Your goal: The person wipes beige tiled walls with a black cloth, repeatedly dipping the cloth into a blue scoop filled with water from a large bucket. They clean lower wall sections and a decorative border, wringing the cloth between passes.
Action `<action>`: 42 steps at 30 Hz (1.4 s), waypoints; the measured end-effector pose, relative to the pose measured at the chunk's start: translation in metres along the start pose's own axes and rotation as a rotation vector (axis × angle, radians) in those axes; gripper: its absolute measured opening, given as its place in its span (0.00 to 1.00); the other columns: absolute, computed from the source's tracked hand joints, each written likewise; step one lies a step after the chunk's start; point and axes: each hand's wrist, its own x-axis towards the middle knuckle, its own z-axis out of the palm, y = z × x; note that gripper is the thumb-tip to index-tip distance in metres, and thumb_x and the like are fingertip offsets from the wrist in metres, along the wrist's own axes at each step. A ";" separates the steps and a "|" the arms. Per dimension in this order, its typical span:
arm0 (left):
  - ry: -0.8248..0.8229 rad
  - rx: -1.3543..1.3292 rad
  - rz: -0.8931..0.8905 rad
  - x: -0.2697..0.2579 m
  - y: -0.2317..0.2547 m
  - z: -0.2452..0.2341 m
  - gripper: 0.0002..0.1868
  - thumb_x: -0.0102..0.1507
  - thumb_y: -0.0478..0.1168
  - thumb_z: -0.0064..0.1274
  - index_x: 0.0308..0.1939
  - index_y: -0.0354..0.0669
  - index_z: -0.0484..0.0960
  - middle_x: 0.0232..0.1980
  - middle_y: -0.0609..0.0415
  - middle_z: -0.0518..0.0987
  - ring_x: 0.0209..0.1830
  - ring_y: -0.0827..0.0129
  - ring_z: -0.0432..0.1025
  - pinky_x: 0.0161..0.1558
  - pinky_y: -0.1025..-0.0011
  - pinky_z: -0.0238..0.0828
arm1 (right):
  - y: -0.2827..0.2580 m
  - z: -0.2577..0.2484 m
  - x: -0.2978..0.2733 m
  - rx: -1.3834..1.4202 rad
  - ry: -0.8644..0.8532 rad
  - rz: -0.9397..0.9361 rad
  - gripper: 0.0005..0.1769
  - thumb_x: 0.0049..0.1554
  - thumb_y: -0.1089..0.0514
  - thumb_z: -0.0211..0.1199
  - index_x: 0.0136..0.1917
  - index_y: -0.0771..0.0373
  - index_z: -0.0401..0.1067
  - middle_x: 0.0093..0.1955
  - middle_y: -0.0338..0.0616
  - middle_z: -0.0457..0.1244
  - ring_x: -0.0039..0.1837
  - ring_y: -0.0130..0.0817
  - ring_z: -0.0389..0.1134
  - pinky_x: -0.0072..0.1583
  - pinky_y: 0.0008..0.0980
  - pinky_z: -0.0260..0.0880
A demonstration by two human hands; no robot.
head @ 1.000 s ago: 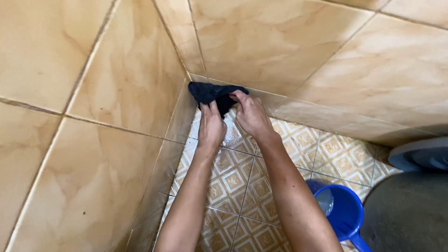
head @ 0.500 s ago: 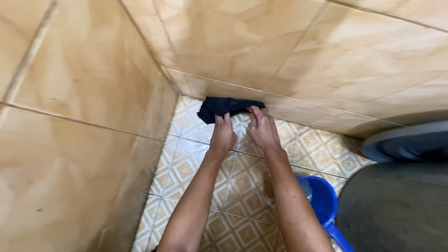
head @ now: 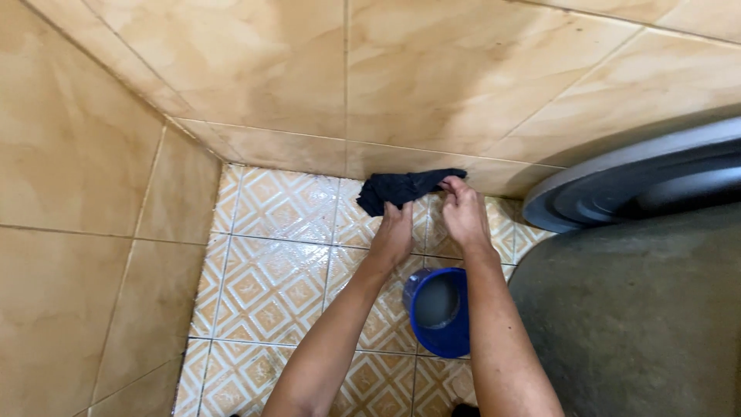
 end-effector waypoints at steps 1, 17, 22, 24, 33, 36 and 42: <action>-0.004 -0.002 0.004 -0.002 0.006 0.004 0.49 0.55 0.25 0.51 0.78 0.33 0.46 0.73 0.12 0.47 0.78 0.27 0.47 0.76 0.52 0.50 | 0.012 -0.005 -0.001 -0.002 0.004 0.004 0.22 0.58 0.66 0.48 0.61 0.56 0.75 0.58 0.49 0.71 0.65 0.53 0.69 0.65 0.54 0.68; 0.392 -0.120 0.099 -0.042 0.109 -0.078 0.41 0.57 0.22 0.49 0.74 0.33 0.52 0.67 0.12 0.48 0.70 0.19 0.53 0.68 0.43 0.57 | -0.047 -0.046 -0.025 -0.089 0.264 -0.268 0.23 0.57 0.72 0.46 0.61 0.58 0.70 0.55 0.48 0.72 0.60 0.53 0.71 0.61 0.51 0.71; 0.626 0.022 0.096 -0.067 0.105 -0.152 0.37 0.57 0.28 0.59 0.68 0.26 0.62 0.75 0.13 0.34 0.76 0.20 0.41 0.73 0.37 0.46 | -0.080 -0.034 -0.024 -0.010 0.321 -0.395 0.24 0.55 0.75 0.46 0.58 0.58 0.72 0.50 0.44 0.72 0.57 0.46 0.73 0.61 0.44 0.70; 0.575 0.088 0.071 -0.081 0.093 -0.177 0.39 0.57 0.22 0.51 0.73 0.33 0.61 0.78 0.19 0.30 0.79 0.25 0.37 0.72 0.36 0.46 | -0.091 -0.019 -0.026 0.008 0.274 -0.417 0.26 0.55 0.76 0.47 0.61 0.59 0.71 0.54 0.47 0.71 0.61 0.48 0.71 0.63 0.47 0.69; 0.715 0.218 -0.226 -0.097 0.001 -0.237 0.31 0.54 0.29 0.60 0.62 0.43 0.72 0.75 0.33 0.48 0.70 0.34 0.54 0.63 0.40 0.59 | -0.167 0.066 -0.007 -0.032 -0.001 -0.578 0.31 0.54 0.77 0.44 0.66 0.62 0.70 0.56 0.53 0.70 0.63 0.53 0.70 0.66 0.48 0.67; 0.706 0.234 -0.309 -0.104 -0.032 -0.257 0.33 0.55 0.33 0.59 0.64 0.49 0.68 0.69 0.39 0.55 0.63 0.40 0.59 0.57 0.47 0.62 | -0.186 0.097 -0.001 -0.018 -0.084 -0.525 0.30 0.54 0.73 0.45 0.67 0.59 0.70 0.59 0.48 0.70 0.65 0.48 0.69 0.68 0.46 0.65; 0.729 -0.069 -0.393 -0.087 -0.124 -0.270 0.36 0.59 0.34 0.53 0.71 0.43 0.63 0.59 0.39 0.68 0.57 0.35 0.71 0.54 0.42 0.69 | -0.224 0.152 0.010 -0.055 -0.223 -0.610 0.32 0.53 0.73 0.47 0.70 0.61 0.67 0.62 0.54 0.68 0.67 0.53 0.68 0.69 0.49 0.64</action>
